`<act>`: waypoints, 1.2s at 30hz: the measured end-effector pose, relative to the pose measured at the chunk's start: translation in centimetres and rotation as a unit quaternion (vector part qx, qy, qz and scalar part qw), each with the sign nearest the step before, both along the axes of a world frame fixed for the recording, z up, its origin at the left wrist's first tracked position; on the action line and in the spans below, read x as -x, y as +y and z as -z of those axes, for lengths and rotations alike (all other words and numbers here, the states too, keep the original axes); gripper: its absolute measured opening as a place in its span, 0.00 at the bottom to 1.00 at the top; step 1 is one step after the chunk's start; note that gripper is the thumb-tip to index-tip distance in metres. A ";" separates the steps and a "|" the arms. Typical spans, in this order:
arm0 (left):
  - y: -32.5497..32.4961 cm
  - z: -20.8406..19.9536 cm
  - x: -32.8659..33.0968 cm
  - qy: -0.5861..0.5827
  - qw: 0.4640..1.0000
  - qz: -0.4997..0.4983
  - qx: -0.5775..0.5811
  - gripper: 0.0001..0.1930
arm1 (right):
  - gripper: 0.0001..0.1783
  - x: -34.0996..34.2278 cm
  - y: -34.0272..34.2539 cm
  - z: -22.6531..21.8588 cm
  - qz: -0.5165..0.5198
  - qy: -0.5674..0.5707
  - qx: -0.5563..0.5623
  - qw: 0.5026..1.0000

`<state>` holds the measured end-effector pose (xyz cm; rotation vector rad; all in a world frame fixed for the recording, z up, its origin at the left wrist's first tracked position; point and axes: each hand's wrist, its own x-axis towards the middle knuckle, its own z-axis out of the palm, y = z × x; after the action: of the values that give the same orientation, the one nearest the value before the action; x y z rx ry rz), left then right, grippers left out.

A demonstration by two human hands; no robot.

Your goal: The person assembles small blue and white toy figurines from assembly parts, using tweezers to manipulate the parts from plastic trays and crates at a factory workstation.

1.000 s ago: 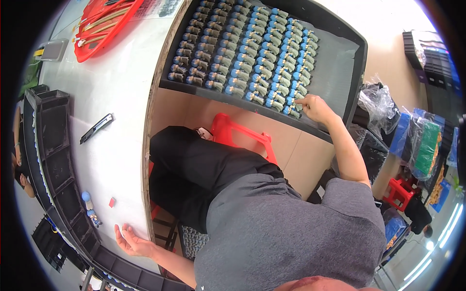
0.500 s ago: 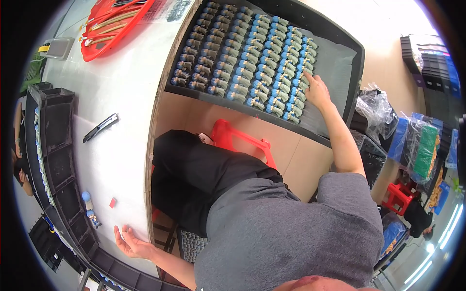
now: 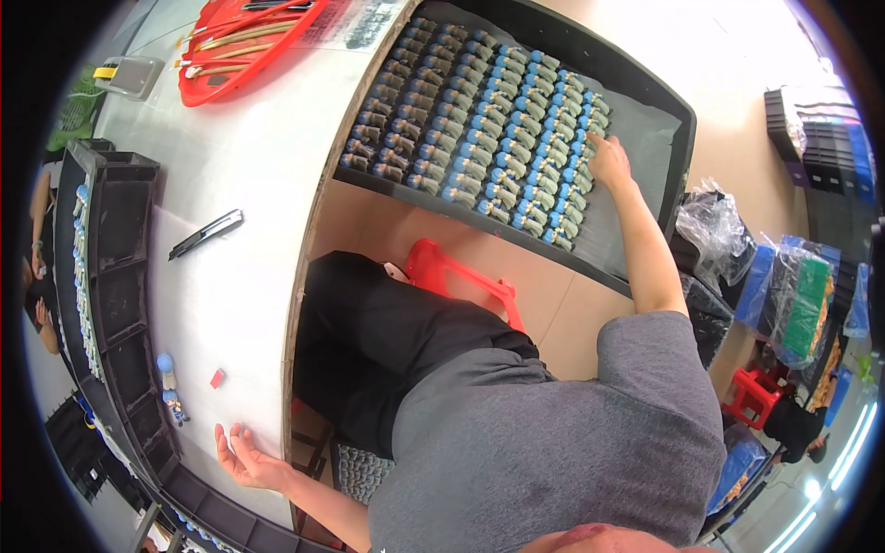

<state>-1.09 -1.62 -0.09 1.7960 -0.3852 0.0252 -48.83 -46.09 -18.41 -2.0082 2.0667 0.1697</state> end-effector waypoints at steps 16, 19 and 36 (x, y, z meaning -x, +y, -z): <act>1.0 0.0 0.0 -0.006 0.999 -0.037 0.025 0.11 | 0.32 -3.4 -6.7 0.0 0.087 -0.019 0.118 0.989; 0.7 0.2 0.2 0.008 0.998 -0.006 0.055 0.13 | 0.31 -4.8 -6.4 -0.9 -0.117 -0.167 0.299 0.932; 1.1 -0.1 -0.1 0.146 0.965 0.064 0.210 0.08 | 0.21 -52.1 28.0 -24.7 -0.728 -0.458 0.011 0.511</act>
<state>-0.96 -0.49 0.04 1.3271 -0.2588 -0.2300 3.22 -18.10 6.26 -2.3355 -0.5127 -0.5245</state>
